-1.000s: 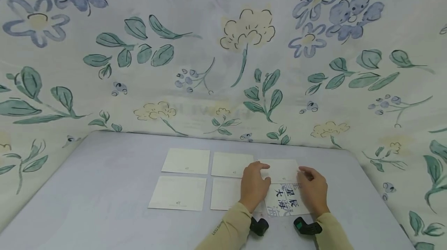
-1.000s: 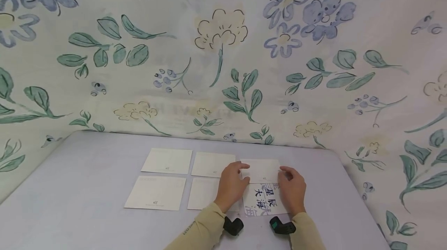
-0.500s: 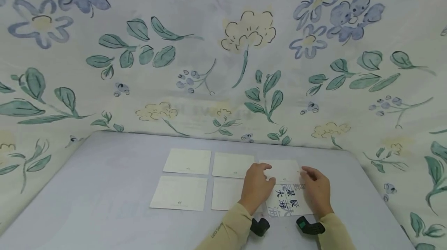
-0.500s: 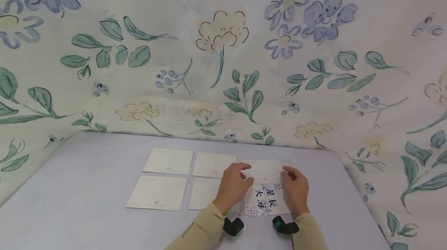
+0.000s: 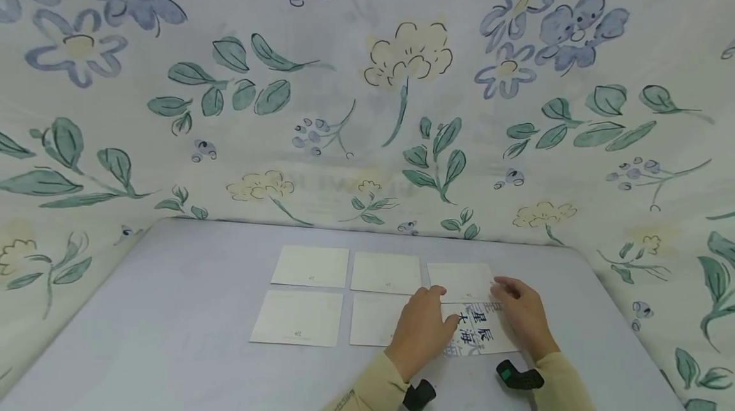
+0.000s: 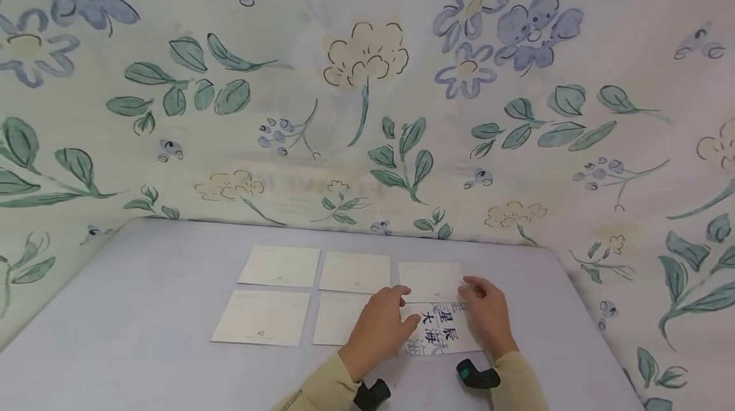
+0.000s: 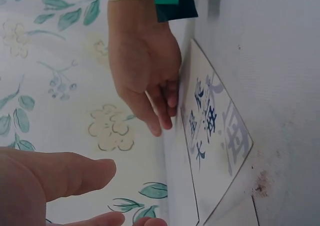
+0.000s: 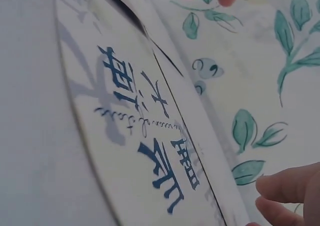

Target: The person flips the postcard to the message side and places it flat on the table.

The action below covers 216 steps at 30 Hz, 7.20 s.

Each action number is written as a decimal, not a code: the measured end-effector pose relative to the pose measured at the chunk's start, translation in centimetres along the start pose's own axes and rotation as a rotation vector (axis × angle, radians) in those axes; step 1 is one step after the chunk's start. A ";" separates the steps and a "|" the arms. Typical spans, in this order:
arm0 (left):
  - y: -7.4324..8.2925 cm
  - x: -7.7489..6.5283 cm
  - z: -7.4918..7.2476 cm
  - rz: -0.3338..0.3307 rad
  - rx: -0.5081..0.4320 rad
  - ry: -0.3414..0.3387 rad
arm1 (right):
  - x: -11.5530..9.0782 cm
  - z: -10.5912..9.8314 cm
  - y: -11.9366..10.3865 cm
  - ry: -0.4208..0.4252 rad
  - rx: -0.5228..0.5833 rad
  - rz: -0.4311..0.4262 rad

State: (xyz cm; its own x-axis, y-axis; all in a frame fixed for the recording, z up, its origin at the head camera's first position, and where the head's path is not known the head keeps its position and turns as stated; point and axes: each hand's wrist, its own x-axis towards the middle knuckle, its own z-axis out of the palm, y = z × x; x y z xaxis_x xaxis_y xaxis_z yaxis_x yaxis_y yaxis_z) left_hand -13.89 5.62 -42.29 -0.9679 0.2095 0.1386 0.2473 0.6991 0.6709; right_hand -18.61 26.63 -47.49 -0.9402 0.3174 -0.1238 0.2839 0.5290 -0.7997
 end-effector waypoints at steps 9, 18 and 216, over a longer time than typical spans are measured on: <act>-0.4 -2.2 -0.3 0.049 0.123 -0.018 | -2.2 -1.2 1.1 -0.048 -0.108 0.008; -0.5 -3.5 -0.1 0.065 0.182 -0.042 | -4.7 -1.2 0.2 -0.053 -0.217 -0.035; -2.3 -2.0 0.9 0.131 -0.178 0.218 | -5.8 0.2 1.4 0.376 0.214 -0.089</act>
State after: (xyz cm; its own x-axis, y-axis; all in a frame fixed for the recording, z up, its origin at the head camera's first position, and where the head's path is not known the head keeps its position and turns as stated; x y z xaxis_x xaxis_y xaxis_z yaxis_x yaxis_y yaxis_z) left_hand -12.46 4.24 -44.76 -0.9196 0.1250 0.3725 0.3779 0.5410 0.7514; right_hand -12.82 25.35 -47.97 -0.8143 0.5629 0.1420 0.1221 0.4052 -0.9060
